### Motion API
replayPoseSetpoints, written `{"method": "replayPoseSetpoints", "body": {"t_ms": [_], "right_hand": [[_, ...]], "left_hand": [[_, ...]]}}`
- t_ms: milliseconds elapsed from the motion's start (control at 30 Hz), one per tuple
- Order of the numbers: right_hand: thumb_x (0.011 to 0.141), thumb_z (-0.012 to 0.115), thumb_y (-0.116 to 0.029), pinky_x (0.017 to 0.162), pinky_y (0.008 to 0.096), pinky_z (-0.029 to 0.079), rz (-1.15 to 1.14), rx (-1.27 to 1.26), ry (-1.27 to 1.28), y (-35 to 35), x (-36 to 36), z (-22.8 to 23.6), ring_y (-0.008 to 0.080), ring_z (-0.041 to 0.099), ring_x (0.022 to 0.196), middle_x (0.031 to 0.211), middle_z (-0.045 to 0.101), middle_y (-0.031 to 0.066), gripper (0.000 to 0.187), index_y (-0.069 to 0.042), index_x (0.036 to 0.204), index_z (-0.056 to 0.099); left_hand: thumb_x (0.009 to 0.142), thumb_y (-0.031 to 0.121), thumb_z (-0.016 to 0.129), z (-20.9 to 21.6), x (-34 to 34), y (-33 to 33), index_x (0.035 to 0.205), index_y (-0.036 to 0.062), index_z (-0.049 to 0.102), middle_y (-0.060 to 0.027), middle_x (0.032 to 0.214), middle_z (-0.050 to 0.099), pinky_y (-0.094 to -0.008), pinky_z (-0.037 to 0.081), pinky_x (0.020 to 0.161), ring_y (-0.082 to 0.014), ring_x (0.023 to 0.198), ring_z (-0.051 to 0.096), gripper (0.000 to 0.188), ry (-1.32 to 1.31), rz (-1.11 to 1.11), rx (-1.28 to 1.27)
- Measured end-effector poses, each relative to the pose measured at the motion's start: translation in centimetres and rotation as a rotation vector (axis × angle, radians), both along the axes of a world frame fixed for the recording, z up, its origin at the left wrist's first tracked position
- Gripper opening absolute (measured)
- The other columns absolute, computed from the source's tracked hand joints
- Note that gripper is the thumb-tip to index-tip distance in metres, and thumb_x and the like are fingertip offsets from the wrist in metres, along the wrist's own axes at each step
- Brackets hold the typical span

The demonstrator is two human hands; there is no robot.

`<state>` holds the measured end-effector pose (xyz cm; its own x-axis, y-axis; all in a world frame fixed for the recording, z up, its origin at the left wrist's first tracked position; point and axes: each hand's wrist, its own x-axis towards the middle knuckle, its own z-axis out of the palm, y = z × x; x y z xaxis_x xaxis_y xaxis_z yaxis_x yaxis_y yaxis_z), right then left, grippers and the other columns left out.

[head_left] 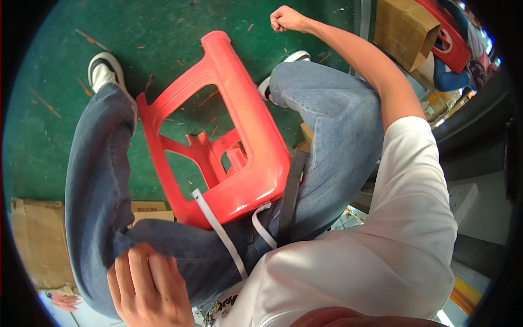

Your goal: Trimming small gold-colored components from a plastic frame using snips.

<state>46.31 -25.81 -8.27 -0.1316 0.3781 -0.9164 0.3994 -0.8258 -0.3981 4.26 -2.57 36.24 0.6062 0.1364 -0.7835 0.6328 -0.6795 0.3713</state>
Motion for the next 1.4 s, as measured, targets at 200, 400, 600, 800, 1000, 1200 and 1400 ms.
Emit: {"method": "replayPoseSetpoints", "body": {"t_ms": [200, 400, 600, 800, 1000, 1200, 1400], "right_hand": [[0.076, 0.052, -0.009, 0.053, 0.0307, 0.045, 0.035, -0.083, 0.114, 6.1, -8.5, 0.1, 0.013, 0.055, 0.055, 0.065, 0.063, 0.0042, 0.016, -0.005, 0.064, 0.061], [0.086, 0.058, -0.019, 0.054, 0.0333, 0.041, -0.09, 0.1, 0.109, 10.7, -10.6, -3.0, 0.0174, 0.051, 0.05, 0.056, 0.055, 0.009, 0.028, -0.003, 0.064, 0.06], [0.083, 0.061, -0.036, 0.054, 0.0406, 0.042, 0.199, 0.35, -0.03, 14.2, -21.2, 1.3, 0.0224, 0.051, 0.052, 0.06, 0.059, 0.0095, 0.042, 0.0, 0.062, 0.061], [0.092, 0.062, -0.044, 0.094, 0.05, 0.055, 0.745, 0.219, -0.093, 11.2, -28.9, 5.7, 0.0387, 0.07, 0.108, 0.11, 0.073, 0.025, 0.047, -0.001, 0.105, 0.075], [0.092, 0.07, -0.048, 0.098, 0.0502, 0.055, 0.865, 0.347, -0.205, 12.2, -32.7, 0.5, 0.0401, 0.068, 0.116, 0.123, 0.071, 0.0217, 0.051, -0.006, 0.12, 0.072], [0.091, 0.068, -0.032, 0.076, 0.0432, 0.058, 0.945, 0.666, -0.323, 9.8, -37.0, -9.7, 0.0278, 0.074, 0.089, 0.094, 0.076, 0.013, 0.026, -0.008, 0.094, 0.076], [0.094, 0.059, -0.02, 0.071, 0.0399, 0.06, 1.051, 0.705, -0.473, 8.9, -40.6, -12.7, 0.0231, 0.077, 0.092, 0.097, 0.079, 0.0053, 0.022, -0.018, 0.096, 0.081]], "left_hand": [[0.083, 0.009, 0.07, -1.3, -2.7, -0.4, 0.083, 0.0008, 0.058, -0.0106, 0.091, 0.057, -0.0414, 0.045, 0.072, -0.0296, 0.084, 0.058, 0.015, 0.011, 0.114, 0.117], [0.079, 0.003, 0.068, -4.0, -4.9, 0.0, 0.08, 0.0017, 0.066, -0.0125, 0.088, 0.064, -0.0429, 0.052, 0.077, -0.0303, 0.088, 0.064, 0.003, -0.176, 0.135, 0.226], [0.084, 0.011, 0.072, -6.3, -6.3, -0.4, 0.083, 0.0023, 0.071, -0.0121, 0.093, 0.067, -0.0458, 0.052, 0.078, -0.0336, 0.091, 0.067, 0.009, -0.045, 0.166, 0.197], [0.087, 0.01, 0.071, -7.0, -8.9, -2.7, 0.083, 0.0034, 0.073, -0.0117, 0.092, 0.068, -0.045, 0.054, 0.078, -0.0336, 0.088, 0.068, 0.008, -0.084, 0.146, 0.293], [0.088, 0.009, 0.069, -6.8, -9.6, -2.1, 0.082, 0.0011, 0.069, -0.0119, 0.091, 0.066, -0.0452, 0.052, 0.076, -0.034, 0.088, 0.067, 0.01, -0.083, 0.131, 0.329], [0.088, 0.009, 0.067, -7.0, -10.5, -2.2, 0.083, -0.0015, 0.061, -0.0129, 0.086, 0.058, -0.045, 0.048, 0.073, -0.0339, 0.086, 0.06, 0.013, 0.039, 0.193, 0.34], [0.086, 0.008, 0.068, -6.7, -10.9, -3.3, 0.082, -0.0018, 0.059, -0.0121, 0.084, 0.056, -0.0441, 0.046, 0.072, -0.0329, 0.084, 0.058, 0.014, 0.107, 0.269, 0.26]]}}
